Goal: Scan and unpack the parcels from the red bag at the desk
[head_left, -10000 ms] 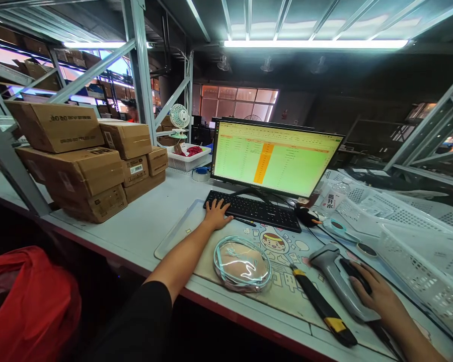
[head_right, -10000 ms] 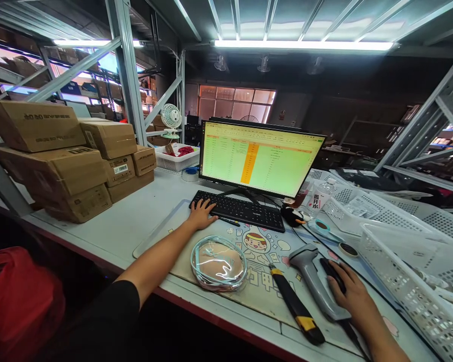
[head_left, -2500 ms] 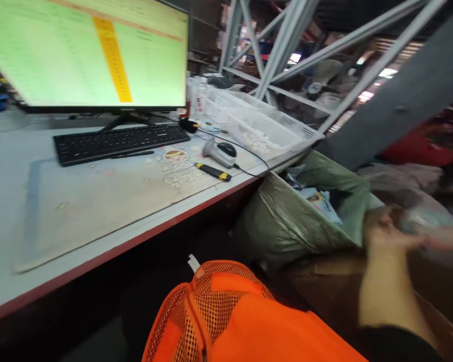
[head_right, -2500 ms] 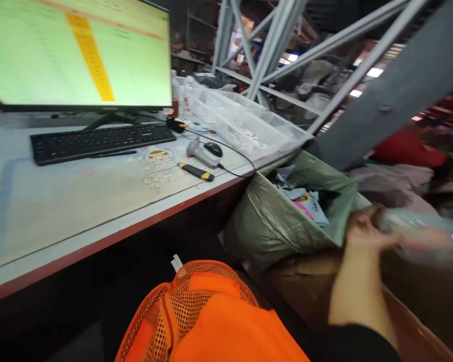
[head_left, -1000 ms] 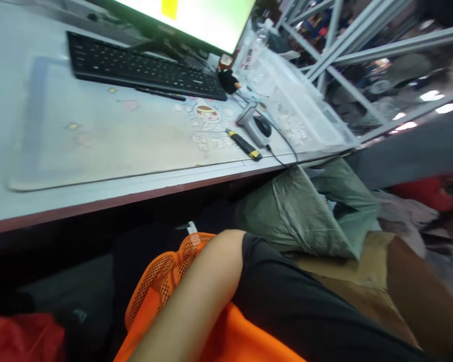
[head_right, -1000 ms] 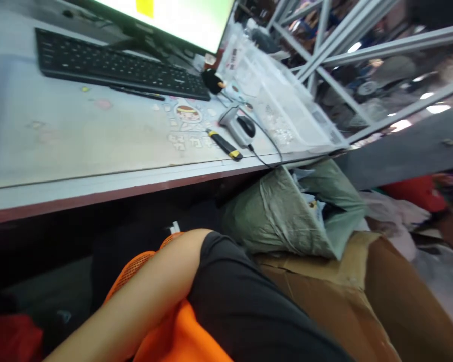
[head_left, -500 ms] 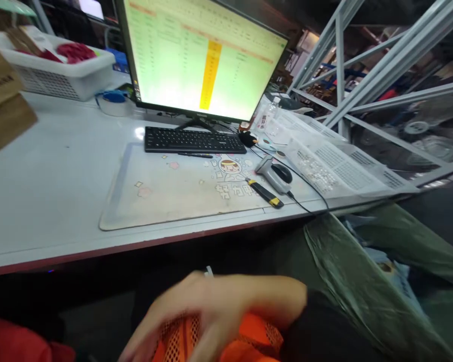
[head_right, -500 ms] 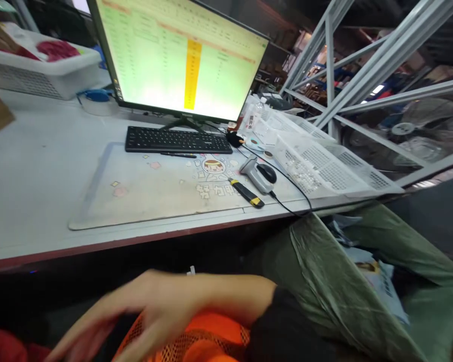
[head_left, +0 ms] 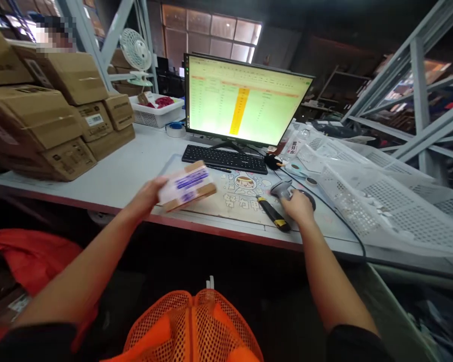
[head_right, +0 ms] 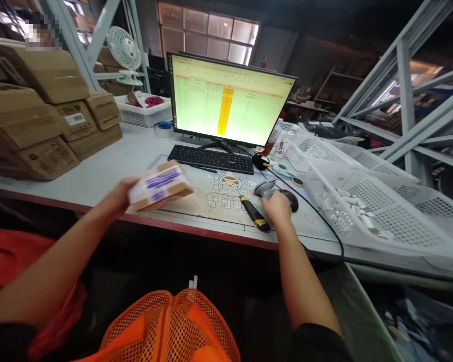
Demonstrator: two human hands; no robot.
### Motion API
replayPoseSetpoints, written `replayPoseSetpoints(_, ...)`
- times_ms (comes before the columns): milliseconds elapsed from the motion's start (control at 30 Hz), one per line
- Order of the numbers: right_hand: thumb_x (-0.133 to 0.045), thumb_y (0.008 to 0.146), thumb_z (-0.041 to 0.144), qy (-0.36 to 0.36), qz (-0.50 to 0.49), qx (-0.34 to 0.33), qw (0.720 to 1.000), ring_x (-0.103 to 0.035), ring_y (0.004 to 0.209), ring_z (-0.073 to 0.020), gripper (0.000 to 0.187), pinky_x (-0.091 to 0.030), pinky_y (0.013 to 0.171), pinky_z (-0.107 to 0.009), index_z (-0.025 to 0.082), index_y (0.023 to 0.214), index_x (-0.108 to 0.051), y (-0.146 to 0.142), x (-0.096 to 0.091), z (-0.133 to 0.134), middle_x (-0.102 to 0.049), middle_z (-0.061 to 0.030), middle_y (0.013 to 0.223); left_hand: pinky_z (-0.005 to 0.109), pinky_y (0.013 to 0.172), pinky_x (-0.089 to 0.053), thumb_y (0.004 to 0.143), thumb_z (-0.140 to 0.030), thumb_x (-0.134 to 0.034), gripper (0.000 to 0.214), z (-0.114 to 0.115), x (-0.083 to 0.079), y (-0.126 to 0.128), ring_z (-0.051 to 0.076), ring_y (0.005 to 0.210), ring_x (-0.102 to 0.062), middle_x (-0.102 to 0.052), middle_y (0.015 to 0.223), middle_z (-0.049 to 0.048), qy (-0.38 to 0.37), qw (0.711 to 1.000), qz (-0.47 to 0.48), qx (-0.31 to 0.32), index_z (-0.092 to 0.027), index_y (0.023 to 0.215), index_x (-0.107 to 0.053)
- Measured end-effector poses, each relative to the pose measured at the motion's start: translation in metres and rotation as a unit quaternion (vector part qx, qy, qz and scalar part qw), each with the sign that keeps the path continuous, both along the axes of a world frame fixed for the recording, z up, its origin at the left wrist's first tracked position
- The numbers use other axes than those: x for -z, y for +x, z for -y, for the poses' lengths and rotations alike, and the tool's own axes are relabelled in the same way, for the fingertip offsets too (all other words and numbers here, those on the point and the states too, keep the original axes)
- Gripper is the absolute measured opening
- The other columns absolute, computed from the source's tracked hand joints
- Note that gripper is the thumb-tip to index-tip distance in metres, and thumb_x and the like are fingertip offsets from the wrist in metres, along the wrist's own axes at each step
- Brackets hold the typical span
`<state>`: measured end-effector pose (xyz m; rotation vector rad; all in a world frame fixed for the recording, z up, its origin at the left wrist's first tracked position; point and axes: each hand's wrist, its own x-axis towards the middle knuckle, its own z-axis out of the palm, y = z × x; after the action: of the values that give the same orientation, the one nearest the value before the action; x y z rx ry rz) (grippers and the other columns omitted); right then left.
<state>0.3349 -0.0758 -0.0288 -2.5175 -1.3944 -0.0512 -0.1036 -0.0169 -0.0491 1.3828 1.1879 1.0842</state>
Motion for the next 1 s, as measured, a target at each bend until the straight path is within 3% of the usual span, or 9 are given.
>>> replayPoseSetpoints(133, -0.066, 0.089, 0.035, -0.030, -0.007, 0.009, 0.999, -0.068, 0.118, -0.0392, 0.054, -0.054, 0.097, -0.045, 0.003, 0.132, -0.065, 0.000, 0.010, -0.007, -0.069, -0.0306, 0.124, 0.040, 0.082, -0.058, 0.083, -0.068, -0.060, 0.059, -0.029, -0.018, 0.066, 0.031, 0.095, -0.071, -0.078, 0.097, 0.0111, -0.003, 0.997, -0.019, 0.074, -0.014, 0.100, -0.076)
replayPoseSetpoints(200, -0.065, 0.089, 0.031, -0.037, -0.013, 0.015, 0.999, -0.068, 0.119, -0.0387, 0.053, -0.054, 0.097, -0.046, 0.002, 0.134, -0.063, 0.000, 0.014, -0.014, -0.069, -0.0312, 0.125, 0.041, 0.092, -0.055, 0.082, -0.059, -0.067, 0.046, -0.048, -0.017, 0.093, 0.031, 0.097, -0.069, -0.078, 0.093, 0.0108, 0.045, 0.994, -0.089, 0.045, -0.014, 0.086, -0.075)
replayPoseSetpoints(267, -0.062, 0.090, 0.029, -0.037, -0.018, 0.018, 0.999, -0.067, 0.121, -0.0393, 0.054, -0.054, 0.097, -0.046, 0.000, 0.136, -0.061, -0.001, 0.013, -0.019, -0.067, -0.0331, 0.126, 0.042, 0.101, -0.051, 0.088, -0.055, -0.065, 0.042, -0.058, -0.010, 0.106, 0.032, 0.105, -0.068, -0.078, 0.097, 0.0118, 0.071, 0.990, -0.119, -0.002, -0.014, 0.087, -0.074)
replayPoseSetpoints(367, -0.061, 0.092, 0.035, -0.032, -0.025, 0.009, 0.999, -0.069, 0.116, -0.0409, 0.052, -0.054, 0.094, -0.046, 0.001, 0.131, -0.065, -0.002, 0.002, -0.017, -0.069, -0.0323, 0.122, 0.041, 0.110, -0.045, 0.101, -0.055, -0.048, 0.050, -0.054, 0.004, 0.106, 0.031, 0.123, -0.064, -0.073, 0.123, 0.0160, 0.098, 0.987, -0.108, -0.073, -0.013, 0.120, -0.067)
replayPoseSetpoints(433, -0.061, 0.092, 0.043, -0.010, -0.009, -0.030, 0.999, -0.070, 0.108, -0.0401, 0.048, -0.054, 0.088, -0.044, 0.007, 0.123, -0.069, -0.001, -0.010, -0.004, -0.073, -0.0272, 0.113, 0.042, 0.113, -0.044, 0.102, -0.058, -0.047, 0.060, -0.040, 0.014, 0.099, 0.030, 0.133, -0.059, -0.063, 0.142, 0.0186, 0.130, 0.985, -0.080, -0.081, -0.016, 0.144, -0.051)
replayPoseSetpoints(567, -0.066, 0.086, 0.051, 0.034, 0.017, -0.214, 0.976, -0.071, 0.086, -0.0338, 0.037, -0.051, 0.072, -0.038, 0.019, 0.102, -0.072, -0.003, -0.028, 0.042, -0.075, -0.0136, 0.090, 0.050, 0.122, -0.038, 0.074, -0.060, -0.085, 0.111, -0.013, 0.032, 0.090, 0.037, 0.149, -0.044, -0.036, 0.166, 0.0193, 0.222, 0.970, -0.094, 0.013, -0.024, 0.162, -0.027)
replayPoseSetpoints(700, -0.068, 0.078, 0.038, 0.000, -0.037, -0.376, 0.926, -0.070, 0.078, -0.0264, 0.021, -0.049, 0.069, -0.032, 0.025, 0.095, -0.070, -0.021, -0.030, 0.082, -0.077, -0.0052, 0.087, 0.048, 0.123, -0.038, 0.074, -0.051, -0.087, 0.100, -0.018, 0.038, 0.086, 0.034, 0.142, -0.052, -0.050, 0.156, 0.0153, 0.217, 0.969, -0.113, 0.038, -0.024, 0.157, -0.039)
replayPoseSetpoints(833, -0.065, 0.080, 0.035, -0.021, 0.000, -0.404, 0.915, -0.072, 0.082, -0.0273, 0.026, -0.050, 0.071, -0.033, 0.026, 0.105, -0.070, -0.045, -0.024, 0.093, -0.079, -0.0069, 0.094, 0.048, 0.109, -0.053, 0.075, -0.052, -0.083, 0.096, -0.034, 0.037, 0.085, 0.031, 0.119, -0.068, -0.066, 0.133, 0.0150, 0.132, 0.988, -0.028, 0.073, -0.020, 0.155, -0.041)
replayPoseSetpoints(1000, -0.063, 0.083, 0.032, -0.029, 0.046, -0.417, 0.907, -0.074, 0.084, -0.0292, 0.028, -0.051, 0.072, -0.034, 0.024, 0.109, -0.069, -0.058, -0.019, 0.081, -0.078, -0.0090, 0.093, 0.047, 0.106, -0.055, 0.073, -0.045, -0.086, 0.096, -0.030, 0.036, 0.083, 0.030, 0.116, -0.070, -0.067, 0.133, 0.0132, 0.135, 0.987, -0.029, 0.082, -0.023, 0.155, -0.042)
